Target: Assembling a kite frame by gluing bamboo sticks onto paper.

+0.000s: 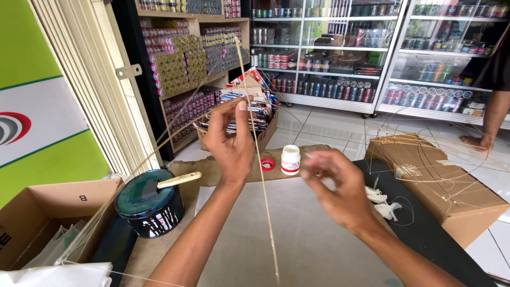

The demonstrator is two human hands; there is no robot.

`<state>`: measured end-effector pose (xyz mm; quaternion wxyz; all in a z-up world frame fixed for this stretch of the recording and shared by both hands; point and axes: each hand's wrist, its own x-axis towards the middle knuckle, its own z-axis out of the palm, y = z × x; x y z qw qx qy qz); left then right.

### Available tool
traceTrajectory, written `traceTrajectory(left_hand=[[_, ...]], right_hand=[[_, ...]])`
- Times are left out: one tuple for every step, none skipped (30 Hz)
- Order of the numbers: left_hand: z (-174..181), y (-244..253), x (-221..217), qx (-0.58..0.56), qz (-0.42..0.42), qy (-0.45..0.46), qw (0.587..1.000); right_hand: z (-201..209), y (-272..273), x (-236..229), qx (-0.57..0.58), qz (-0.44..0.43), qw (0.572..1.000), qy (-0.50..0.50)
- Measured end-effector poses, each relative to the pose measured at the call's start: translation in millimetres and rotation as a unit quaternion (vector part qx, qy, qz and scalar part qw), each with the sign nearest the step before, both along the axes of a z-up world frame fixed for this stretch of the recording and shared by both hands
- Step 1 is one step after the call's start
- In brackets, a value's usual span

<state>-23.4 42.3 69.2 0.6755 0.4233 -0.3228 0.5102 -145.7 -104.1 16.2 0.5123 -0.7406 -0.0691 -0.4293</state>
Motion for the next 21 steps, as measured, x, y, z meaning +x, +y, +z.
traceTrajectory(left_hand=[[3,0,-1,-0.001,0.001,-0.002,1.000],[6,1,-3,0.008,0.015,-0.014,1.000],[9,2,-5,0.018,0.029,-0.026,0.999],[13,3,-6,0.017,0.031,-0.029,0.999],[17,5,-7,0.033,0.052,-0.044,0.997],[21,7,-8,0.050,0.073,-0.058,0.994],[23,8,-8,0.049,0.073,-0.061,0.994],[25,9,-7,0.065,0.080,-0.074,0.992],[25,11,-8,0.080,0.086,-0.086,0.989],[27,13,-12,0.080,0.087,-0.086,0.989],[30,15,-15,0.095,0.088,-0.098,0.987],[34,16,-18,0.109,0.089,-0.110,0.984],[36,19,-17,0.108,0.091,-0.113,0.983],[38,22,-15,0.150,0.112,-0.139,0.972],[38,23,-15,0.192,0.130,-0.163,0.959],[42,25,-17,0.193,0.131,-0.164,0.959],[46,27,-20,0.198,0.144,-0.172,0.954],[49,28,-22,0.203,0.157,-0.179,0.950],[51,32,-25,0.203,0.157,-0.179,0.950],[53,35,-27,0.223,0.167,-0.192,0.941],[54,38,-30,0.244,0.176,-0.204,0.931]], right_hand=[[11,9,1,-0.001,0.001,1.000,-0.002],[23,17,2,-0.030,0.029,0.999,-0.034],[34,26,2,-0.060,0.056,0.994,-0.066],[48,34,4,-0.060,0.057,0.994,-0.069],[62,43,5,-0.107,0.050,0.988,-0.103],[76,51,5,-0.152,0.042,0.978,-0.136],[88,55,6,-0.153,0.042,0.978,-0.138],[99,60,6,-0.189,0.039,0.965,-0.176],[110,64,6,-0.224,0.036,0.951,-0.210],[115,65,6,-0.224,0.036,0.951,-0.210],[121,66,7,-0.213,0.035,0.951,-0.222],[128,66,8,-0.201,0.033,0.951,-0.233],[132,68,4,-0.202,0.035,0.950,-0.236],[135,69,0,-0.189,0.049,0.954,-0.226],[137,70,-5,-0.176,0.063,0.959,-0.213],[139,69,-7,-0.175,0.063,0.959,-0.213],[142,67,-8,-0.170,0.081,0.958,-0.217],[144,65,-10,-0.164,0.099,0.956,-0.220],[146,63,-11,-0.165,0.100,0.956,-0.220],[148,60,-13,-0.153,0.128,0.957,-0.209],[149,57,-14,-0.140,0.156,0.958,-0.197]])
